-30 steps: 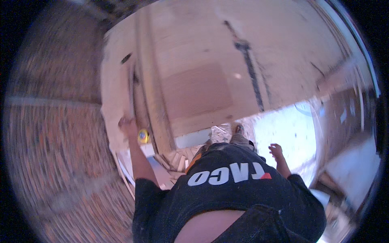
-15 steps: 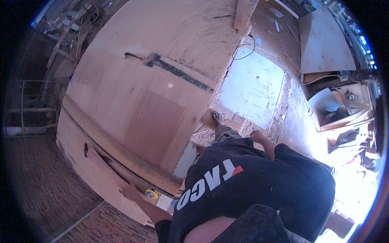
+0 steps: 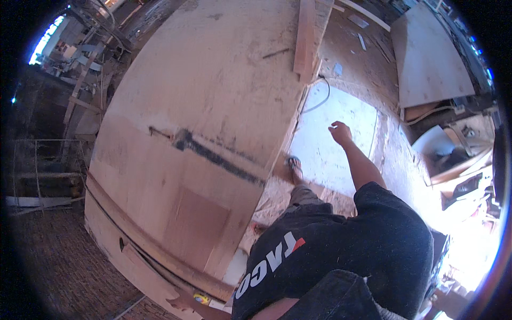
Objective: The person aligns and stacks thin wooden strips on a large workbench, then picks up a small packet and applies its contents to the edges of the strips. The person continues to handle and arrange the strips on the bench.
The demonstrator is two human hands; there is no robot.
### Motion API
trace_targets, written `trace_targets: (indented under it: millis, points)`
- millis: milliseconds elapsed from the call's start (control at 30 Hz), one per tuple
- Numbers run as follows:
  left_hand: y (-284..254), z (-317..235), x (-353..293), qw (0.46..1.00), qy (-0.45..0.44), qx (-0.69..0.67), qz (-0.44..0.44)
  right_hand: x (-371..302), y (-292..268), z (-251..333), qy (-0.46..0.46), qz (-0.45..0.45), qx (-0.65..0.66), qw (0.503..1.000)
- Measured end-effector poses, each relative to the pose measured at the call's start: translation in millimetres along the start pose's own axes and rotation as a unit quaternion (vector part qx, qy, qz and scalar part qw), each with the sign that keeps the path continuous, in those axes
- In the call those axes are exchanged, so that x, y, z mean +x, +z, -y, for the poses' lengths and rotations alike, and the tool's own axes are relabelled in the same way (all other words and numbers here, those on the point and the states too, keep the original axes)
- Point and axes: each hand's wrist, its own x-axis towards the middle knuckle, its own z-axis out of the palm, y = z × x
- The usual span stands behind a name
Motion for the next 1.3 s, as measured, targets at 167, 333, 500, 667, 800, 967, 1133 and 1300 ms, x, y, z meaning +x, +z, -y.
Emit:
trace_targets:
  millis: [167,333,500,667,800,967,1133,1300]
  points:
    - [-45,-55,-110,0.988,0.106,-0.041,-0.104,163,-42,55,0.010,-0.020,-0.028,0.999]
    - [-111,-144,-219,0.964,0.205,-0.072,0.152,268,-45,77,-0.027,0.102,-0.189,0.976]
    - [-180,-208,-268,0.921,0.236,-0.066,0.302,297,-42,96,-0.107,0.144,-0.276,0.944]
    - [-196,-241,-284,0.906,0.259,-0.082,0.325,288,-64,12,-0.088,0.148,-0.358,0.918]
    - [-203,-240,-319,0.916,0.230,-0.080,0.319,241,-104,-11,0.006,0.185,-0.304,0.935]
    - [-147,-235,-349,0.903,0.383,-0.136,0.139,178,-77,-88,-0.039,0.211,-0.246,0.945]
    - [-178,-283,-357,0.907,0.307,-0.253,0.140,123,-9,-137,-0.135,0.263,-0.317,0.901]
    - [-174,-267,-353,0.912,0.264,-0.274,0.155,66,0,-107,-0.162,0.275,-0.335,0.887]
